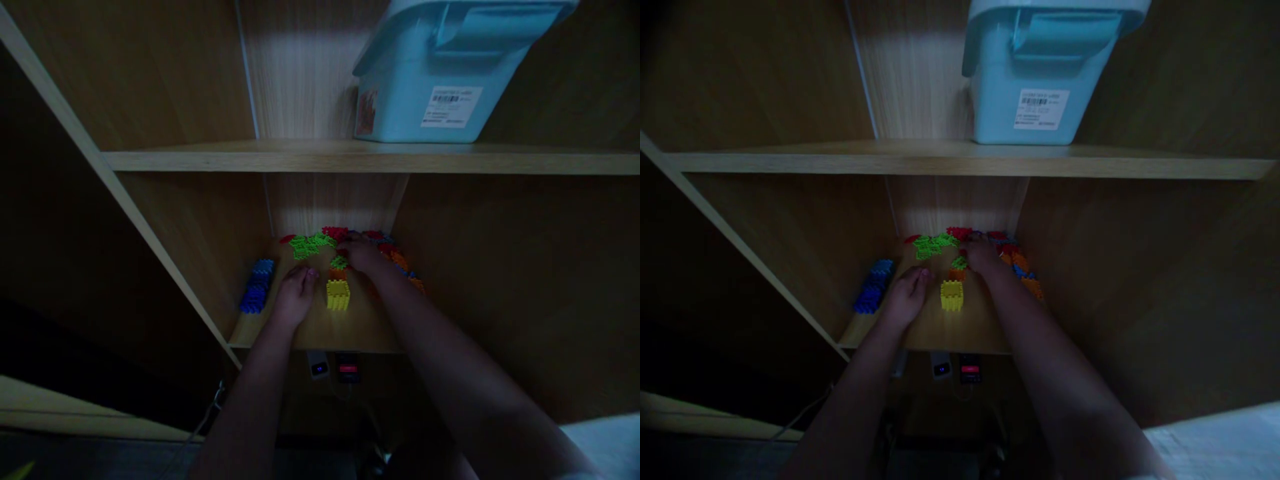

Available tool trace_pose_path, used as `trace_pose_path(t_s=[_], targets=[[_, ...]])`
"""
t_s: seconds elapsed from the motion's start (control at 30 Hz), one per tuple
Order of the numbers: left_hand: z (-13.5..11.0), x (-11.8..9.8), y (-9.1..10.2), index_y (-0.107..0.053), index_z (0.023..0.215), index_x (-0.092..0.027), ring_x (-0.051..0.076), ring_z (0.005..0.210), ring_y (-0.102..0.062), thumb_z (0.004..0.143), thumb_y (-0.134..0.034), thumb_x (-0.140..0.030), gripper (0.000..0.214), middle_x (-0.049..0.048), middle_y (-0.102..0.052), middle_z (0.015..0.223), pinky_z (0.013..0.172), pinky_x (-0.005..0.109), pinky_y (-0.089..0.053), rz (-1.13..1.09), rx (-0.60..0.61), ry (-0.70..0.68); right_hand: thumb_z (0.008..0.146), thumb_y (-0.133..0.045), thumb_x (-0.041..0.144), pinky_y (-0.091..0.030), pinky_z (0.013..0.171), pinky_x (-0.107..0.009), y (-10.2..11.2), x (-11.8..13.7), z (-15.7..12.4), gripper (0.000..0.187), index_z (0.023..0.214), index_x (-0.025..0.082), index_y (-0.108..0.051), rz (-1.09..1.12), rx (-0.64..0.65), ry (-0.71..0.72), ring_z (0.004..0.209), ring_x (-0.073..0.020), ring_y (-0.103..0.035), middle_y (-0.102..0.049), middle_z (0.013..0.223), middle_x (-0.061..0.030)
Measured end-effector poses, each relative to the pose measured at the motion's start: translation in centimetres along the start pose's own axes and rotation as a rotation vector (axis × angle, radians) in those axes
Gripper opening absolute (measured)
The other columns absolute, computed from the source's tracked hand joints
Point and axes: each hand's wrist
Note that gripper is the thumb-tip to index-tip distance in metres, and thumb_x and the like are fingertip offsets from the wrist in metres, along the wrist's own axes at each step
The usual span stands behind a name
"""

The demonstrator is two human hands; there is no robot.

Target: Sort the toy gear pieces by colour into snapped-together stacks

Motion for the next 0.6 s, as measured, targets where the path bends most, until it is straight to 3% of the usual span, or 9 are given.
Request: trace_pose_path(t_s=[0.17, 0.3, 0.43, 0.5, 0.6], targets=[[-0.1, 0.3, -0.2, -0.073, 0.1, -0.02, 0.026, 0.103, -0.075, 0.113, -0.046, -0.03, 0.032, 0.01, -0.08, 0.106, 0.098, 0.043, -0.058, -0.015, -0.005, 0.011, 0.105, -0.053, 0.037, -0.038, 0.12, -0.053, -1.3, 0.1, 0.5, 0.041, 0.137, 0.032, -0.078, -0.008, -0.005, -0.135, 0.148, -0.0392, -0.044, -0.05, 0.168, -0.0108], [0.0, 0.2, -0.7, -0.072, 0.099, -0.021, 0.026, 0.103, -0.074, 0.113, -0.046, -0.03, 0.031, 0.01, -0.079, 0.105, 0.098, 0.042, -0.057, -0.004, 0.009, 0.002, 0.104, -0.046, 0.029, -0.042, 0.116, -0.057, -1.8, -0.8, -0.4, 0.051, 0.149, 0.024, -0.069, -0.012, -0.037, -0.243, 0.141, -0.0407, -0.048, -0.054, 0.162, -0.0186], [0.1, -0.2, -0.9, -0.071, 0.097, -0.021, 0.027, 0.1, -0.072, 0.113, -0.047, -0.032, 0.031, 0.0103, -0.077, 0.101, 0.094, 0.043, -0.056, 0.035, 0.044, -0.005, 0.106, -0.044, 0.033, -0.046, 0.109, -0.056, -1.9, -1.5, -0.5, 0.048, 0.137, 0.014, -0.074, 0.004, -0.096, -0.34, 0.135, -0.0426, -0.053, -0.064, 0.145, -0.0255], [0.2, -0.2, -0.9, -0.071, 0.095, -0.021, 0.027, 0.098, -0.072, 0.113, -0.047, -0.033, 0.032, 0.0098, -0.076, 0.1, 0.092, 0.042, -0.056, 0.039, 0.05, -0.007, 0.107, -0.044, 0.035, -0.047, 0.109, -0.054, -1.8, -1.6, -0.2, 0.047, 0.135, 0.012, -0.074, 0.0, -0.102, -0.325, 0.132, -0.0422, -0.056, -0.066, 0.142, -0.0267], [0.1, -0.1, -0.7, -0.071, 0.095, -0.021, 0.026, 0.098, -0.072, 0.112, -0.047, -0.033, 0.032, 0.0096, -0.076, 0.1, 0.092, 0.042, -0.057, 0.027, 0.034, -0.002, 0.106, -0.045, 0.027, -0.043, 0.114, -0.047, -1.9, -1.2, 0.4, 0.044, 0.137, 0.012, -0.073, -0.002, -0.06, -0.161, 0.132, -0.0359, -0.059, -0.068, 0.143, -0.0231]])
Point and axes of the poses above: each hand's wrist, its own z-axis towards the middle knuckle, its own y-axis out of the back of the hand, x = y × z
